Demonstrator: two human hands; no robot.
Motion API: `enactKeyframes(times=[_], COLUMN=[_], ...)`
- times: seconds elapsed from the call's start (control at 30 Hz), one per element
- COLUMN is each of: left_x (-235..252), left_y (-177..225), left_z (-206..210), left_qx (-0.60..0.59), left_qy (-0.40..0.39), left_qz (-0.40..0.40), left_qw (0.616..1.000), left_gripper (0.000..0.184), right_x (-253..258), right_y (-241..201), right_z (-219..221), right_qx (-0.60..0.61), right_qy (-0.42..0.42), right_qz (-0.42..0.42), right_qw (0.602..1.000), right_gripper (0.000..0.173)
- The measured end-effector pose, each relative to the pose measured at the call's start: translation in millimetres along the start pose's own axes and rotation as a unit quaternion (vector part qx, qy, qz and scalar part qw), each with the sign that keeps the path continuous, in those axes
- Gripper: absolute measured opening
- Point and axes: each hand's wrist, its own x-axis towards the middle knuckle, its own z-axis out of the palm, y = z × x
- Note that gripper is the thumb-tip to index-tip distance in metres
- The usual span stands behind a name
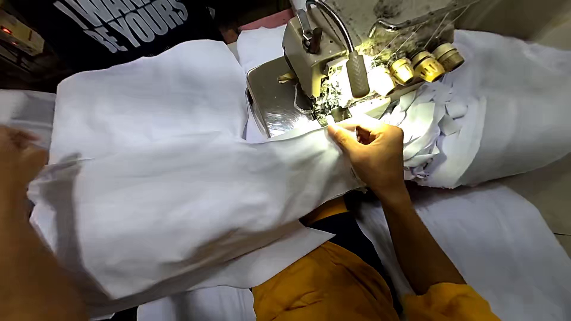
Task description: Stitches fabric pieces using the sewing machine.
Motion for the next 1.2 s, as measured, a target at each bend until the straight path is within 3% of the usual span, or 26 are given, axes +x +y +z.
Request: enactKeyframes(times=[0.07,0.2,0.27,0.33,0.43,0.53,0.67,0.83,0.97,1.03,1.2], left_x=[1.5,-64.8,-90.6,-105.4,-116.7,-120.4,-111.7,-108.6,-110.9,-111.5,-107.4], left_y=[76.7,269.1,326.1,356.1,362.2,353.0,356.7,360.7,359.5,359.2,363.2], left_z=[15.5,41.5,58.4,71.8,67.5,55.5,73.3,85.0,85.6,87.1,91.3], left_qx=[-0.077,-0.252,-0.271,-0.276,-0.345,-0.392,-0.302,-0.247,-0.235,-0.227,-0.223], left_qy=[0.012,-0.041,-0.055,-0.045,-0.039,-0.047,0.007,-0.004,-0.002,0.004,-0.001], left_qz=[0.17,0.364,0.423,0.451,0.431,0.381,0.328,0.325,0.326,0.322,0.311], left_qw=[0.982,0.895,0.863,0.848,0.833,0.836,0.895,0.913,0.916,0.919,0.924], left_gripper=[0.032,0.032,0.036,0.028,0.012,0.012,0.013,0.014,0.015,0.016,0.02], right_x=[-3.2,-10.4,-14.9,-20.0,-29.2,-47.8,-74.4,-92.1,-93.7,-92.4,-103.8], right_y=[-1.4,-5.5,-8.7,-13.1,-17.7,-14.3,9.9,26.1,28.1,27.7,27.3], right_z=[4.4,6.0,3.9,-0.5,-4.1,-5.2,7.2,19.0,18.6,14.9,-0.5], right_qx=[-0.017,-0.028,0.005,0.069,0.123,0.116,0.128,0.085,-0.02,-0.059,0.029], right_qy=[0.023,0.049,0.045,0.03,0.016,-0.006,0.004,0.02,0.043,0.055,0.013], right_qz=[-0.006,-0.019,-0.029,-0.045,-0.062,-0.027,0.077,0.146,0.114,0.094,0.09], right_qw=[1.0,0.998,0.999,0.996,0.99,0.993,0.989,0.985,0.992,0.992,0.995], right_gripper=[0.015,0.017,0.016,0.012,0.015,0.03,0.039,0.057,0.03,0.026,0.021])
